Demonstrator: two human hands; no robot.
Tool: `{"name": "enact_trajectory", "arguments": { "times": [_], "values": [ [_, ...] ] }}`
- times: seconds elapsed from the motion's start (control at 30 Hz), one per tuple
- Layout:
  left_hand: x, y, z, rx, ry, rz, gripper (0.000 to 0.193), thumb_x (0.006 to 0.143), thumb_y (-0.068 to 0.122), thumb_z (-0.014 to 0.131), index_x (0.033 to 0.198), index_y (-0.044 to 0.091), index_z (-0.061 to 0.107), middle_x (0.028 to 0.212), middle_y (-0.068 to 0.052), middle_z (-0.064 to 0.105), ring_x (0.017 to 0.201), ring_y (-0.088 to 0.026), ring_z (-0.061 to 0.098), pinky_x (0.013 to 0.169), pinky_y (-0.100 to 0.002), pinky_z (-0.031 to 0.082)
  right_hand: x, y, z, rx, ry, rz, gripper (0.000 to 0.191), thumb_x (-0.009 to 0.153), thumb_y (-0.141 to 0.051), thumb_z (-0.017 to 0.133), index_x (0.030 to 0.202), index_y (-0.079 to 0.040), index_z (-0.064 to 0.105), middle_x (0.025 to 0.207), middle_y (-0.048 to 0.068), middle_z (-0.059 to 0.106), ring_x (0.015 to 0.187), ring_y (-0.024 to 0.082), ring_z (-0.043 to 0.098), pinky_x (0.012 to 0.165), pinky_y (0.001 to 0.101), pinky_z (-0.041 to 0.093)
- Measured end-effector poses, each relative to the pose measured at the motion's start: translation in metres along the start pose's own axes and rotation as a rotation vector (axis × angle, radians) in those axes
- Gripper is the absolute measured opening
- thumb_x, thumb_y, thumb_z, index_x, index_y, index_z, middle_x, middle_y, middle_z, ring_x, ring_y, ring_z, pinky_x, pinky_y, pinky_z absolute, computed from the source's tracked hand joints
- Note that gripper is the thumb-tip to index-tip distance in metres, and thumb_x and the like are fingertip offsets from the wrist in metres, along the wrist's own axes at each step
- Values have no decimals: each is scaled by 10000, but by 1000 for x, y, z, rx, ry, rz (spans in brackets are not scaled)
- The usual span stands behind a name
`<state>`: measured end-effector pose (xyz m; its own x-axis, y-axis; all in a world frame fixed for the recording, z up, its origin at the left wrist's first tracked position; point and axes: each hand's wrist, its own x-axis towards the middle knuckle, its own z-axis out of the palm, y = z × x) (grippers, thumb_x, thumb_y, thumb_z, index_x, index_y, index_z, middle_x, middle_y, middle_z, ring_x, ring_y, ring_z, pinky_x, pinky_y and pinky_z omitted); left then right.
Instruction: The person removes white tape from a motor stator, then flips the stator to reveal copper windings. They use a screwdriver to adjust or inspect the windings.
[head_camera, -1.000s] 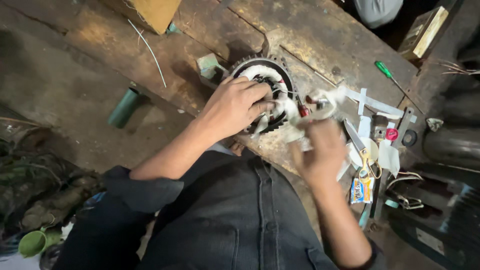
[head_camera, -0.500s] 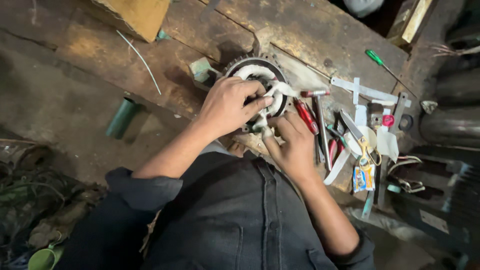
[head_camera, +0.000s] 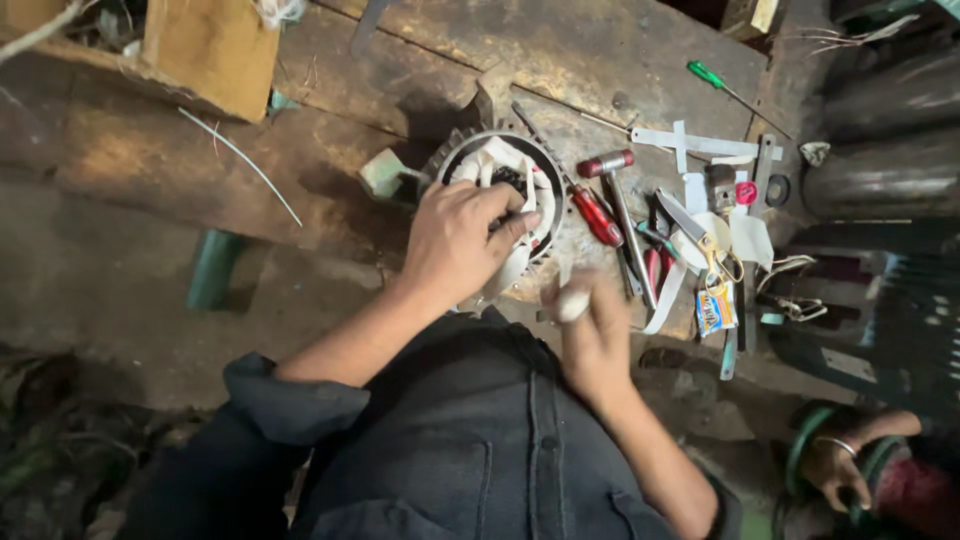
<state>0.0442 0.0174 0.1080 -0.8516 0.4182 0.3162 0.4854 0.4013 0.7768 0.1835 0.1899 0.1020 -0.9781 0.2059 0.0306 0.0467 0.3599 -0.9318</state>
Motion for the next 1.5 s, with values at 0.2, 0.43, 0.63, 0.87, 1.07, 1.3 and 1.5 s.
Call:
{"name": "enact_trajectory", "arguments": {
  "times": [0.2,0.43,0.63,0.87,1.07,1.3,1.5],
  "values": [
    [10,-19,-19,-41,55,46,200,905,293,755,892,102,697,793,-44,697,784,-267,656,716,-441,461,14,-26,18,-86,-71,139,145,1040,-154,520,1018,-45,612,898,69,678,732,152,596,695,294,497],
    [26,-49,-16,-52,109,176,173,896,250,788,900,109,687,813,-25,691,777,-244,655,708,-400,472,61,-40,13,-329,-290,-489,240,1116,-170,458,1018,-23,620,1026,166,688,1043,374,660,931,465,508],
    [22,-51,-16,-48,108,185,143,876,208,788,923,117,688,829,-19,698,797,-236,663,716,-399,475,73,-31,56,401,113,371,195,1052,-129,478,979,-29,630,750,12,594,671,139,568,621,309,461],
    [20,-25,-29,34,101,159,150,877,222,803,894,129,687,801,-39,696,781,-279,653,719,-446,465,10,-149,-87,-444,386,795,268,1022,-234,604,1164,-14,660,932,181,662,756,279,601,596,385,451],
    [15,-11,-34,-130,-7,-12,349,897,255,770,1172,51,700,814,-43,717,781,-287,670,716,-446,460,-2,-75,-52,-868,-160,183,387,768,-111,764,1154,-109,735,1247,129,679,1034,305,670,803,391,544],
    [6,-5,-26,-162,-226,-39,386,833,209,784,1214,185,731,983,-20,766,950,-251,654,856,-427,440,28,20,-4,-183,-5,34,791,799,-88,802,1513,-26,468,1340,185,638,1181,323,647,940,387,522],
    [-13,-2,-16,-119,-167,70,414,853,207,787,1251,148,689,1138,-38,711,1070,-272,622,954,-437,457,19,61,22,-435,-20,266,586,826,-47,693,1386,-66,518,942,172,732,841,248,704,738,372,547]
  ]
}}
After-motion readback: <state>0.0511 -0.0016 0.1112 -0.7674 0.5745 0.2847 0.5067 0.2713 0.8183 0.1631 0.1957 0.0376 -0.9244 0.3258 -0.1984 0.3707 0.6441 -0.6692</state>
